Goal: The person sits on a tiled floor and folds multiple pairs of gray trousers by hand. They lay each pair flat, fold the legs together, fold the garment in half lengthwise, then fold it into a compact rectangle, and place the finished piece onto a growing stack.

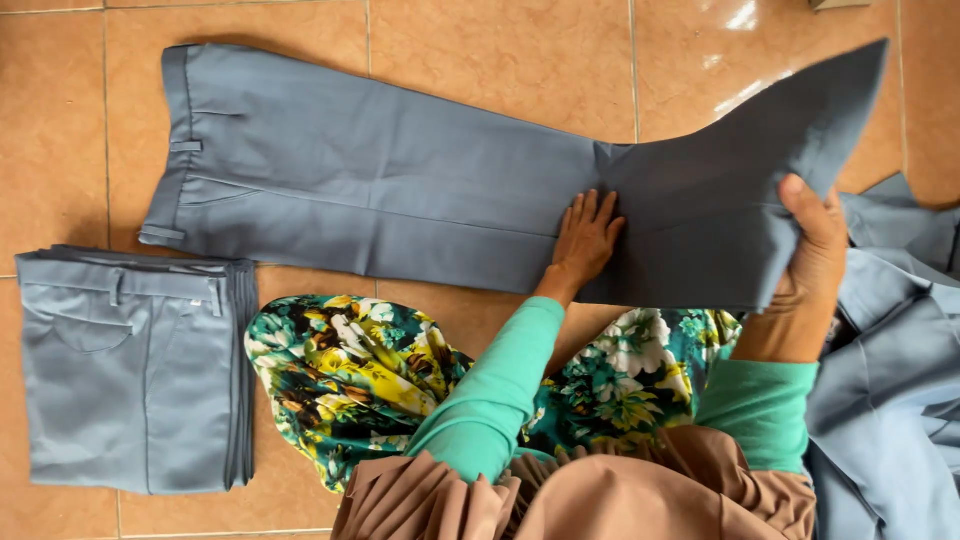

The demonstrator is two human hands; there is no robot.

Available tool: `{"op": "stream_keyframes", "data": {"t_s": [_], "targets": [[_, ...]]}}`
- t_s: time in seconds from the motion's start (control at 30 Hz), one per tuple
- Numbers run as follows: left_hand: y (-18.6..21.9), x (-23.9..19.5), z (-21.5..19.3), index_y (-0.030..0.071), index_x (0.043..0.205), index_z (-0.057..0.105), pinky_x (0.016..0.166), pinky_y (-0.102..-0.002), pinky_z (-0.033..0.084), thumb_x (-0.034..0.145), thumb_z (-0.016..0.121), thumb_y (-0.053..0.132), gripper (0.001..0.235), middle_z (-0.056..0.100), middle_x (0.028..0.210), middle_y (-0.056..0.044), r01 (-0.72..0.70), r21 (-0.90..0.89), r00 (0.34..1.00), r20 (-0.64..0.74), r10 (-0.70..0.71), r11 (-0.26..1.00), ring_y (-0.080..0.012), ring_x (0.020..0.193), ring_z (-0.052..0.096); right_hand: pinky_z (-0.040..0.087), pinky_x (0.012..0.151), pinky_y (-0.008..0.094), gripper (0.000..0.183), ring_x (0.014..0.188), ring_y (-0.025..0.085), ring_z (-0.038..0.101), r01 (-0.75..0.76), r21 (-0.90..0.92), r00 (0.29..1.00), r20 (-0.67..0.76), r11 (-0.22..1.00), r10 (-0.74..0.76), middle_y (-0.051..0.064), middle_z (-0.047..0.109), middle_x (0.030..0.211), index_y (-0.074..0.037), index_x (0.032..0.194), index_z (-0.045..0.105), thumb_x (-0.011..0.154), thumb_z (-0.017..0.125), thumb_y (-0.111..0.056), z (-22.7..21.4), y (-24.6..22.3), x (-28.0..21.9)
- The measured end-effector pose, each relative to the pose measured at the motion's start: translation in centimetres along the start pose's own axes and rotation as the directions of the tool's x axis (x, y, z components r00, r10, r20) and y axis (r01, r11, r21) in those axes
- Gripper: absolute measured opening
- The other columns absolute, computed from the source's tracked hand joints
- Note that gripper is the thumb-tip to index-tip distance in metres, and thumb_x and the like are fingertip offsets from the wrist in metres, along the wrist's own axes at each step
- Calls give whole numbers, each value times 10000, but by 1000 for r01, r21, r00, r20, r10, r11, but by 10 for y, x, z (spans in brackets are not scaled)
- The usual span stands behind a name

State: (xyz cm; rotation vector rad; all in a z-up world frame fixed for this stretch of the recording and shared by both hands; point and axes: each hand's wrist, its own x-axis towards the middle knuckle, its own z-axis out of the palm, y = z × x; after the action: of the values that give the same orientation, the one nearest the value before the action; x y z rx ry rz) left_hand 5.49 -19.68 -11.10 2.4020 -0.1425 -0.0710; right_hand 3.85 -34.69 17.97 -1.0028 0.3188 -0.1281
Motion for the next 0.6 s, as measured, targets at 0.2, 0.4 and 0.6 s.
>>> {"op": "stream_keyframes", "data": {"t_s": [0.2,0.4,0.6], "targets": [[-9,31,-7,126,1420,548,992,-492,493,1012,517,282,438,586,1373,-150,-63,-405,992,73,101,912,-405,1154,638,615,749,278,488,799,167,681,-59,-145,998,-3,988,59,55,701,976,-72,1236,654,773,806,-67,63,40,5],[-121,-4,-145,204,1485,554,1083,-477,514,1044,553,560,566,609,1396,-235,368,-925,883,380,-276,-96,-380,1283,607,587,640,226,494,825,112,626,-100,-350,963,203,932,179,-11,589,960,-197,1245,629,822,858,-86,116,167,10],[-247,-48,-200,101,1558,422,1107,-485,489,963,475,756,887,530,1461,-294,432,-900,775,407,-484,-64,-414,1315,557,667,711,411,629,943,246,671,-251,-568,791,346,784,505,132,556,1078,-89,1461,514,899,794,-126,124,244,-7]]}}
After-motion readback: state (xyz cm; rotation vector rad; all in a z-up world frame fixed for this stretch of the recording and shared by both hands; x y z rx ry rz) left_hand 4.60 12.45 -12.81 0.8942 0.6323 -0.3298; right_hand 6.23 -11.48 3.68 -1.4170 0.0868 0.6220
